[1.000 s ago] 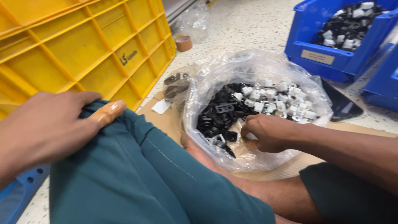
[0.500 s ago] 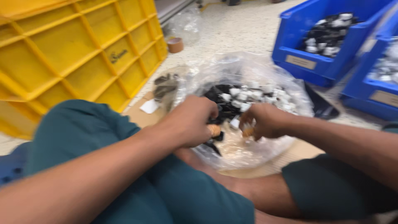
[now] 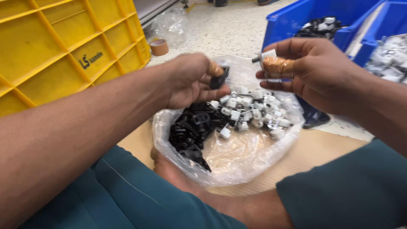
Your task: The person sits at a workbench assembling small plastic components. They pick a black bracket and a white plastic slider from a pile, press the slider into the bracket, insert a metal pin, and place the finished assembly into a blue bin, repeating the cycle.
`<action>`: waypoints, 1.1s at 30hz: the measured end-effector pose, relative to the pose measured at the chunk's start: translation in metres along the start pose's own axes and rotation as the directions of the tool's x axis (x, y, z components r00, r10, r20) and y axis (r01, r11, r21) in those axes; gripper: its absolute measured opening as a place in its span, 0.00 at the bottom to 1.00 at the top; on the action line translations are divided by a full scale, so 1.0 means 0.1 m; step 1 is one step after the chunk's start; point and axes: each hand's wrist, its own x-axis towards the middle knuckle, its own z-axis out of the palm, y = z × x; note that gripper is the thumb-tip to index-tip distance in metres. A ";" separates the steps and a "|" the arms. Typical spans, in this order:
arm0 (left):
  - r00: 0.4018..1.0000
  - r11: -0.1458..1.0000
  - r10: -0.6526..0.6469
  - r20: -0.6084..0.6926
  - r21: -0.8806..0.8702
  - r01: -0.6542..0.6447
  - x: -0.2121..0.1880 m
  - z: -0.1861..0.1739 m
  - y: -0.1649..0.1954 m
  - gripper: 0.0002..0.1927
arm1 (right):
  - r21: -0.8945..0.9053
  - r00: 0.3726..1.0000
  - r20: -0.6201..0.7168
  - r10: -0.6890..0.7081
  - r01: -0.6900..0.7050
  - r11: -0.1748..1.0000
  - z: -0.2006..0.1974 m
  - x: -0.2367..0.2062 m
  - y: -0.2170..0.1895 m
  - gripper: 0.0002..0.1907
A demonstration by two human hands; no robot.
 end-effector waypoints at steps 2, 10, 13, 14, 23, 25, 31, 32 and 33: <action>0.997 0.997 0.056 -0.054 0.056 -0.053 0.01 -0.01 0.06 0.09 | -0.027 0.993 0.019 -0.117 0.117 0.993 0.06 0.06 0.00 0.17; 0.998 0.997 0.052 -0.028 0.054 -0.051 0.03 0.31 -0.02 0.09 | -0.560 0.926 0.132 -0.355 0.365 0.744 0.02 0.10 0.22 0.17; 0.999 0.999 0.032 0.016 0.021 -0.032 0.09 0.28 -0.03 0.10 | -0.662 0.850 0.244 -0.467 0.498 0.561 0.02 0.09 0.28 0.18; 0.994 0.995 0.058 0.092 -0.090 -0.049 0.12 0.26 -0.06 0.09 | -0.621 0.870 0.215 -0.444 0.473 0.625 0.03 0.09 0.29 0.18; 0.922 0.881 0.338 0.190 -0.408 -0.239 0.51 0.33 -0.29 0.18 | -0.059 0.955 0.055 -0.291 0.294 0.954 0.03 0.08 0.28 0.15; 0.893 0.861 0.385 0.233 -0.441 -0.256 0.55 0.34 -0.28 0.17 | -0.034 0.942 0.064 -0.329 0.331 0.943 -0.01 0.08 0.30 0.14; 0.267 0.119 0.930 0.254 0.480 -0.869 0.41 0.27 -0.15 0.17 | 0.050 0.994 0.064 0.083 -0.086 0.995 -0.17 0.29 0.31 0.16; 0.282 0.102 0.922 0.265 0.538 -0.837 0.36 0.25 -0.15 0.15 | 0.292 0.951 0.277 0.134 -0.217 0.932 -0.19 0.34 0.30 0.17; 0.299 0.086 0.914 0.273 0.592 -0.801 0.32 0.25 -0.17 0.13 | 0.478 0.866 0.485 0.118 -0.376 0.794 -0.21 0.35 0.29 0.18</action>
